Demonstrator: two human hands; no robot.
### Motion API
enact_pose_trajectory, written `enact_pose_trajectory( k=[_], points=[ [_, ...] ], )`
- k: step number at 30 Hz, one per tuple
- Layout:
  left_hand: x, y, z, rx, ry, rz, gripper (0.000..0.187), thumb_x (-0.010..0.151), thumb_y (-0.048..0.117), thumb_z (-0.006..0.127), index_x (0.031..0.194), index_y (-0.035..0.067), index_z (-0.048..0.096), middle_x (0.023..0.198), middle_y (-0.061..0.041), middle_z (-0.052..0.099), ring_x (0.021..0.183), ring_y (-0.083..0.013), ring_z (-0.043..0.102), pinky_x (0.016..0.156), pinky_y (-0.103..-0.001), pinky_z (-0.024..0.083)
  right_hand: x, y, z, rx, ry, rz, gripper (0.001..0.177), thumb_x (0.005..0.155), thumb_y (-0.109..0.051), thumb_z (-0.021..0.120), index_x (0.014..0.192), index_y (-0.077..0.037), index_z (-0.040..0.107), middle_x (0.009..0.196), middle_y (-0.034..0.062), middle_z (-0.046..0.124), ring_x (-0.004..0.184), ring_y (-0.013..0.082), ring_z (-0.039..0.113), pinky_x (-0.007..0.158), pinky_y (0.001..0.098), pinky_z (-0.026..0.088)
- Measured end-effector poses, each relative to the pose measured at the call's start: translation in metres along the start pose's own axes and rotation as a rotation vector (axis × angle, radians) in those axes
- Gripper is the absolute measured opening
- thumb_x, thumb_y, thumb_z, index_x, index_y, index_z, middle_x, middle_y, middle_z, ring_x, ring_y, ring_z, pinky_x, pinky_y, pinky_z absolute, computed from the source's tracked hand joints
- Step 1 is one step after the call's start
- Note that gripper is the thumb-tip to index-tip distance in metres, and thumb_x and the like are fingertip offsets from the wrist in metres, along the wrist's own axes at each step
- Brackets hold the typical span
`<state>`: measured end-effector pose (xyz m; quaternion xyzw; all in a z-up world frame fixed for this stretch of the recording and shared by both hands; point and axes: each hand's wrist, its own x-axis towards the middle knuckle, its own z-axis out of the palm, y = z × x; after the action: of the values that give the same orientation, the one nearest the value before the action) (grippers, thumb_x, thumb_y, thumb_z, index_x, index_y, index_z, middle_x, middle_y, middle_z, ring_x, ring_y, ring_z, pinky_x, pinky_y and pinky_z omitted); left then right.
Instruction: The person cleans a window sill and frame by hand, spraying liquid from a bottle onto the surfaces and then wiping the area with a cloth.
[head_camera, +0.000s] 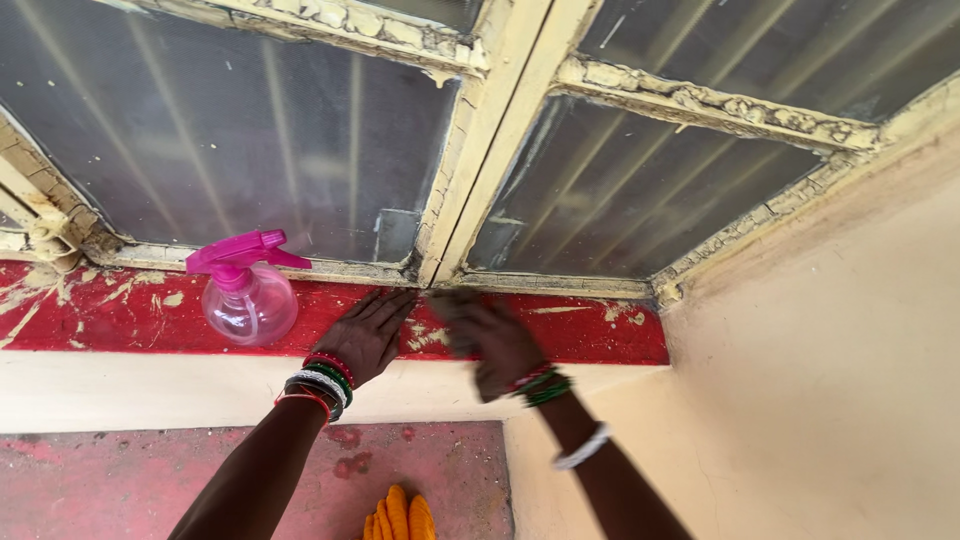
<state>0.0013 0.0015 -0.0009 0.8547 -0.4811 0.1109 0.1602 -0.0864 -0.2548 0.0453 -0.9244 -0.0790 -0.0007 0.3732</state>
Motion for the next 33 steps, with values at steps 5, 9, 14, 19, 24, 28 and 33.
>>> enact_pose_trajectory(
  k=[5, 9, 14, 19, 24, 28, 33],
  points=[
    [-0.001, 0.001, -0.002, 0.024, -0.034, -0.009, 0.06, 0.095, 0.029, 0.048, 0.147, 0.001, 0.041, 0.159, -0.012, 0.038, 0.145, -0.024, 0.038, 0.124, -0.041, 0.022, -0.044, 0.077, -0.096, -0.763, 0.095, -0.054, 0.052, 0.065, -0.016, 0.07, 0.117, -0.013, 0.072, 0.132, 0.0066, 0.064, 0.11, 0.0383, 0.06, 0.086, 0.0441, 0.055],
    [0.0, 0.001, -0.003, 0.028, -0.052, -0.016, 0.061, 0.095, 0.03, 0.046, 0.149, 0.001, 0.039, 0.159, -0.012, 0.036, 0.144, -0.0239, 0.036, 0.123, -0.041, 0.021, -0.071, 0.115, -0.112, -0.074, 0.284, 0.102, 0.032, 0.09, -0.003, 0.05, 0.113, -0.006, 0.072, 0.103, 0.0033, 0.065, 0.077, 0.0112, 0.059, 0.073, 0.0293, 0.05],
    [-0.001, 0.001, -0.001, 0.04, -0.084, -0.032, 0.06, 0.096, 0.03, 0.045, 0.149, 0.002, 0.038, 0.161, -0.01, 0.034, 0.145, -0.0219, 0.036, 0.124, -0.039, 0.021, -0.043, 0.11, -0.038, 0.896, 0.558, 0.228, 0.015, 0.106, -0.012, 0.057, 0.105, -0.002, 0.068, 0.072, -0.0025, 0.055, 0.058, 0.0071, 0.043, 0.052, 0.0241, 0.037],
    [0.0, 0.0, 0.002, 0.038, -0.038, -0.013, 0.06, 0.095, 0.029, 0.046, 0.148, 0.002, 0.039, 0.16, -0.01, 0.035, 0.145, -0.0227, 0.036, 0.122, -0.039, 0.023, -0.036, 0.029, 0.009, -0.572, 0.251, -0.264, 0.045, 0.055, -0.001, 0.069, 0.096, -0.017, 0.066, 0.103, 0.003, 0.071, 0.108, 0.0311, 0.069, 0.098, 0.0474, 0.057],
    [0.0, 0.003, -0.002, 0.041, -0.074, -0.033, 0.061, 0.094, 0.029, 0.047, 0.148, 0.003, 0.04, 0.159, -0.008, 0.037, 0.144, -0.0214, 0.037, 0.124, -0.039, 0.023, -0.03, 0.012, -0.025, -0.482, 0.049, -0.279, 0.061, 0.05, -0.006, 0.076, 0.109, -0.014, 0.066, 0.116, 0.0065, 0.07, 0.101, 0.0303, 0.064, 0.089, 0.0444, 0.054],
    [0.001, 0.004, -0.006, 0.046, -0.065, -0.028, 0.06, 0.094, 0.029, 0.049, 0.147, 0.002, 0.04, 0.158, -0.009, 0.038, 0.144, -0.0218, 0.037, 0.123, -0.04, 0.023, -0.069, 0.06, -0.089, -0.451, 0.106, 0.086, 0.069, 0.054, 0.002, 0.071, 0.12, -0.019, 0.069, 0.098, 0.0002, 0.072, 0.083, 0.0171, 0.066, 0.074, 0.0356, 0.057],
    [-0.001, 0.005, -0.007, 0.035, -0.06, -0.031, 0.061, 0.094, 0.029, 0.049, 0.148, 0.002, 0.041, 0.159, -0.01, 0.038, 0.145, -0.022, 0.037, 0.123, -0.04, 0.022, -0.081, 0.093, -0.105, 1.101, 0.777, 0.582, 0.023, 0.095, -0.007, 0.06, 0.114, -0.012, 0.07, 0.077, -0.0034, 0.063, 0.056, 0.008, 0.043, 0.05, 0.0233, 0.035]
  ],
)
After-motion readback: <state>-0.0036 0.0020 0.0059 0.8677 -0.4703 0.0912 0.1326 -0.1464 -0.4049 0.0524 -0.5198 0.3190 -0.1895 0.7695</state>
